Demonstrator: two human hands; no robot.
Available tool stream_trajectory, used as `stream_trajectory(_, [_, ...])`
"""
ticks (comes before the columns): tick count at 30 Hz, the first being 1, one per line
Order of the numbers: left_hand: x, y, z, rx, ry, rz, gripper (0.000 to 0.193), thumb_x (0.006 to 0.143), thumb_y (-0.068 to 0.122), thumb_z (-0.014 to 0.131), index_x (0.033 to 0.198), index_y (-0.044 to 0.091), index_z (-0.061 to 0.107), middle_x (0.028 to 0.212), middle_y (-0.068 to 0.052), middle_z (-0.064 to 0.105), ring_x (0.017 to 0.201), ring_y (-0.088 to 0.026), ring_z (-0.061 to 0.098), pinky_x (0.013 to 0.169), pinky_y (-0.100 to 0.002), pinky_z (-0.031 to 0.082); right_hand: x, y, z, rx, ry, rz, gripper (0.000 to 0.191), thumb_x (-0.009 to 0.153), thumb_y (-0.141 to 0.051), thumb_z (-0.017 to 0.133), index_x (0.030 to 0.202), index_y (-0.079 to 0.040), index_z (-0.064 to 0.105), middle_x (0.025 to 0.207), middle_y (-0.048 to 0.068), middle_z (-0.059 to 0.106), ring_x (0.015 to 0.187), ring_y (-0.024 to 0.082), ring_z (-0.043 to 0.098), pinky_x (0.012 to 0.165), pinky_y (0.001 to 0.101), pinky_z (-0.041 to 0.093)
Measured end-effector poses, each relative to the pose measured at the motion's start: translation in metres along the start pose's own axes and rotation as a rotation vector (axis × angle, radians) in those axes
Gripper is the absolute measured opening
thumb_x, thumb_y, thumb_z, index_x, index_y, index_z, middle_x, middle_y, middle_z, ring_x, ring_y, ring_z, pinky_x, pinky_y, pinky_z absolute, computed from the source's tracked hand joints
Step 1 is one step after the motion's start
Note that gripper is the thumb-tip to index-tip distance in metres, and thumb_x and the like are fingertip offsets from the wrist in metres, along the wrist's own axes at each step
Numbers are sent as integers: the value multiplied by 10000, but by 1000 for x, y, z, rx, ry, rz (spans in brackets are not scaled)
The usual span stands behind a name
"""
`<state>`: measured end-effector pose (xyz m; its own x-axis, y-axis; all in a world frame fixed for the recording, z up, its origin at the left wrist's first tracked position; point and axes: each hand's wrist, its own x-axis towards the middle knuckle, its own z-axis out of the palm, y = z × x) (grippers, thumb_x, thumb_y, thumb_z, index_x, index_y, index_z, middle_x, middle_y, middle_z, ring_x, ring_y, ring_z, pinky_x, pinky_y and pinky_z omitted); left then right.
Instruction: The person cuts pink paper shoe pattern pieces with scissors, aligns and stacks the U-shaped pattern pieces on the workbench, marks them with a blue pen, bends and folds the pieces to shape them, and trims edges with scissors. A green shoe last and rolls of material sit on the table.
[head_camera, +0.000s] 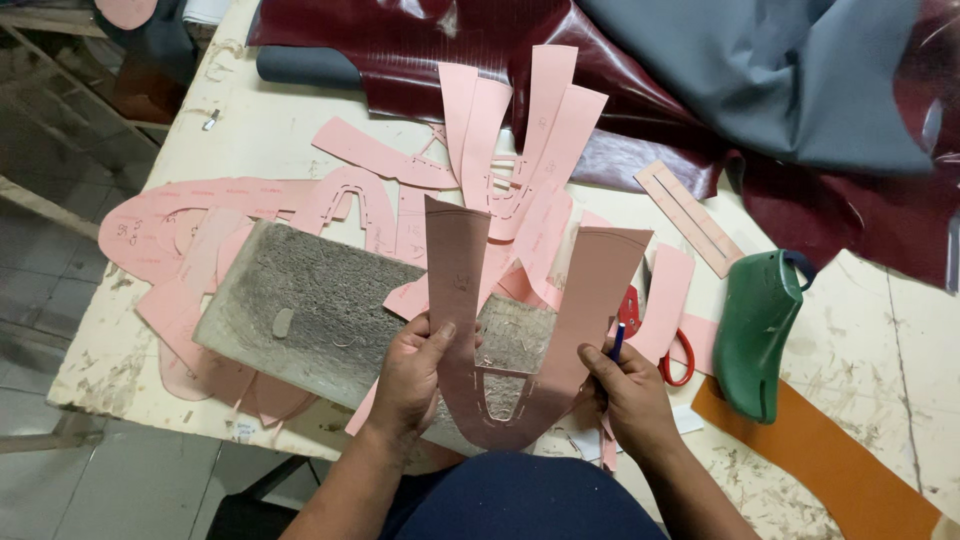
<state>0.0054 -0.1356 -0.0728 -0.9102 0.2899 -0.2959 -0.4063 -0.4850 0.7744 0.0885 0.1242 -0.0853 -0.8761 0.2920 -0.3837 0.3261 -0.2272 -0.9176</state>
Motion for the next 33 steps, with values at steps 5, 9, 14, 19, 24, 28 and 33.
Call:
stream_trajectory(5, [2, -2, -3, -3, -36, 29, 206, 1025, 102, 546, 1129, -26, 669, 988, -132, 748, 883, -183, 716, 845, -346, 603, 0, -1, 3, 65, 28, 49, 132, 953, -209, 681, 990, -82, 678, 658, 5, 595, 539, 80, 529, 481, 232, 385])
stream_trajectory(9, [2, -7, -9, -5, 51, 67, 226, 1046, 125, 528, 1139, -25, 669, 972, -132, 733, 865, -175, 701, 821, -339, 592, 2, 3, 1, -7, 101, -7, 213, 943, -177, 652, 1129, -81, 690, 857, 11, 694, 577, 81, 535, 513, 239, 417])
stream_trajectory(14, [9, -13, -23, -2, 305, 44, 215, 1030, 103, 533, 1144, -50, 632, 988, -168, 732, 873, -213, 697, 827, -351, 582, 2, 10, -26, -500, 314, -176, 390, 927, -244, 720, 1233, -12, 648, 1005, 103, 707, 812, 113, 629, 726, 272, 506])
stream_trajectory(19, [3, -17, -32, 362, 346, 295, 465, 990, 99, 537, 1406, -67, 413, 1205, -181, 687, 1064, -234, 673, 921, -340, 549, -5, 16, -59, -1073, 445, 47, 508, 911, -415, 783, 1174, -5, 638, 964, 154, 724, 802, 172, 622, 726, 323, 479])
stream_trajectory(24, [-6, -11, -23, 1332, 540, 775, 619, 962, 145, 668, 1466, -83, 390, 1437, -356, 488, 1321, -420, 490, 1065, -465, 431, 3, 38, -55, -271, 378, 134, 387, 872, -184, 744, 1154, 45, 608, 818, 108, 703, 541, 138, 546, 474, 288, 444])
stream_trajectory(28, [-10, 2, -9, 1071, 388, 615, 490, 990, 163, 622, 1434, -8, 504, 1462, -240, 556, 1347, -331, 554, 1123, -441, 469, -1, 33, -48, 165, 249, -59, 311, 938, -113, 723, 1181, 49, 615, 715, 66, 604, 477, 86, 443, 393, 228, 307])
stream_trajectory(33, [-4, 12, 16, 889, 171, 432, 511, 984, 226, 624, 1431, -2, 524, 1449, -207, 573, 1310, -299, 618, 1084, -394, 535, -29, 11, -31, -156, 262, -250, 398, 855, -26, 726, 1222, -35, 573, 754, 56, 630, 582, 77, 556, 479, 227, 432])
